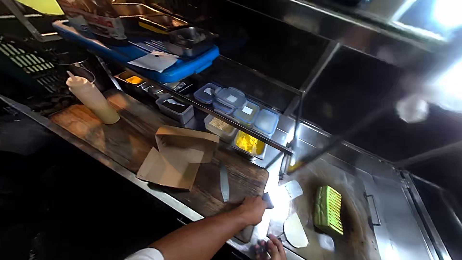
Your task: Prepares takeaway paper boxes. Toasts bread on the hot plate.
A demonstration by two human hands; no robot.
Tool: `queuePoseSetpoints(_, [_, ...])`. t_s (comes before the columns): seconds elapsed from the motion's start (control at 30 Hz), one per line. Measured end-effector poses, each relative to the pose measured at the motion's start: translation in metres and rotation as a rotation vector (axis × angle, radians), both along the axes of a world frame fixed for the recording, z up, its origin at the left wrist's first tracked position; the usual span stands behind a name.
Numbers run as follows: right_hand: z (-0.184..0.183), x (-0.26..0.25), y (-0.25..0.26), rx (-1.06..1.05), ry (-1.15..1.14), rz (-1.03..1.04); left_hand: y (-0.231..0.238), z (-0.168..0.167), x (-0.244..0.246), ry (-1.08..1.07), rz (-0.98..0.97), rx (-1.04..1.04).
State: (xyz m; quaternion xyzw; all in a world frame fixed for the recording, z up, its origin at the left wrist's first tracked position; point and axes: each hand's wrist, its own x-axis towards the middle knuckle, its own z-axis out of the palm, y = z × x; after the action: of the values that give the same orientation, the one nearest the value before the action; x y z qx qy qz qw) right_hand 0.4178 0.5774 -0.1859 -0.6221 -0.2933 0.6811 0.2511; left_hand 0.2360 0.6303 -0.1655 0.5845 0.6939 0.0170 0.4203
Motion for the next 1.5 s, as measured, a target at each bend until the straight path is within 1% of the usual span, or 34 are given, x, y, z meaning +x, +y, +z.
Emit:
queuePoseSetpoints(0.07, [0.01,-0.055,0.002,-0.063,-0.036,-0.019,-0.02,0.002,-0.025,-0.06,-0.013,0.037])
queuePoseSetpoints(0.13, [0.025,-0.084,-0.014,-0.043,-0.145,0.056,-0.056,0.018,-0.056,-0.12,0.038,0.102])
queuePoseSetpoints(0.17, [0.031,-0.093,-0.026,0.026,-0.197,0.144,-0.077,0.03,-0.08,-0.14,0.115,0.154])
queuePoseSetpoints(0.2, [0.035,-0.101,-0.041,0.151,-0.257,0.244,-0.099,0.038,-0.106,-0.149,0.233,0.226])
queuePoseSetpoints(0.27, [0.034,-0.122,-0.058,0.488,-0.355,0.439,-0.135,0.04,-0.161,-0.122,0.492,0.389])
queuePoseSetpoints(0.3, [0.032,-0.142,-0.053,0.633,-0.373,0.517,-0.147,0.038,-0.19,-0.104,0.579,0.421])
queuePoseSetpoints(0.33, [0.027,-0.17,-0.038,0.733,-0.384,0.572,-0.154,0.035,-0.216,-0.099,0.636,0.433])
queuePoseSetpoints(0.4, [0.008,-0.241,0.012,0.818,-0.392,0.675,-0.162,0.03,-0.259,-0.099,0.691,0.453])
queuePoseSetpoints(0.47, [-0.017,-0.305,0.061,0.774,-0.457,0.841,-0.169,0.029,-0.283,-0.105,0.698,0.427])
queuePoseSetpoints(0.5, [-0.029,-0.328,0.076,0.762,-0.503,0.919,-0.174,0.031,-0.29,-0.106,0.695,0.403])
queuePoseSetpoints(0.57, [-0.043,-0.352,0.082,0.777,-0.59,1.027,-0.187,0.037,-0.297,-0.105,0.67,0.36])
queuePoseSetpoints(0.6, [-0.041,-0.357,0.079,0.783,-0.581,1.026,-0.192,0.041,-0.3,-0.103,0.651,0.331])
queuePoseSetpoints(0.67, [-0.018,-0.362,0.058,0.774,-0.495,0.944,-0.196,0.055,-0.303,-0.079,0.587,0.227])
queuePoseSetpoints(0.7, [-0.002,-0.361,0.044,0.762,-0.433,0.898,-0.195,0.061,-0.302,-0.054,0.543,0.168])
queuePoseSetpoints(0.73, [0.017,-0.362,0.029,0.761,-0.419,0.877,-0.192,0.068,-0.3,-0.025,0.492,0.109])
queuePoseSetpoints(0.8, [0.057,-0.363,0.004,0.768,-0.465,0.86,-0.183,0.085,-0.295,0.029,0.382,-0.003])
queuePoseSetpoints(0.87, [0.089,-0.361,-0.011,0.752,-0.534,0.841,-0.18,0.105,-0.293,0.044,0.315,-0.021])
queuePoseSetpoints(0.93, [0.111,-0.347,-0.017,0.798,-0.581,0.826,-0.189,0.111,-0.298,-0.074,0.377,0.056])
queuePoseSetpoints(1.0, [0.129,-0.322,-0.025,0.931,-0.594,0.843,-0.21,0.101,-0.304,-0.344,0.532,0.187])
queuePoseSetpoints(1.07, [0.135,-0.294,-0.045,1.173,-0.498,0.876,-0.234,0.093,-0.305,-0.678,0.711,0.162])
queuePoseSetpoints(1.1, [0.139,-0.281,-0.061,1.249,-0.423,0.911,-0.248,0.092,-0.299,-0.801,0.791,0.113])
queuePoseSetpoints(1.17, [0.144,-0.26,-0.097,1.279,-0.332,0.999,-0.274,0.094,-0.278,-0.934,0.921,0.044])
queuePoseSetpoints(1.23, [0.142,-0.241,-0.131,1.327,-0.366,1.053,-0.299,0.098,-0.251,-0.968,1.048,0.045])
queuePoseSetpoints(1.27, [0.139,-0.232,-0.145,1.334,-0.371,1.061,-0.311,0.096,-0.238,-0.939,1.08,0.087])
queuePoseSetpoints(1.3, [0.136,-0.223,-0.157,1.31,-0.362,1.064,-0.32,0.091,-0.227,-0.907,1.076,0.144])
queuePoseSetpoints(1.37, [0.133,-0.206,-0.173,1.247,-0.336,1.023,-0.332,0.093,-0.207,-0.952,1.044,0.24])
queuePoseSetpoints(1.43, [0.14,-0.194,-0.185,1.189,-0.32,0.981,-0.342,0.108,-0.189,-0.956,0.992,0.243])
queuePoseSetpoints(1.5, [0.153,-0.18,-0.2,1.091,-0.367,1.029,-0.359,0.116,-0.17,-0.942,0.942,0.245])
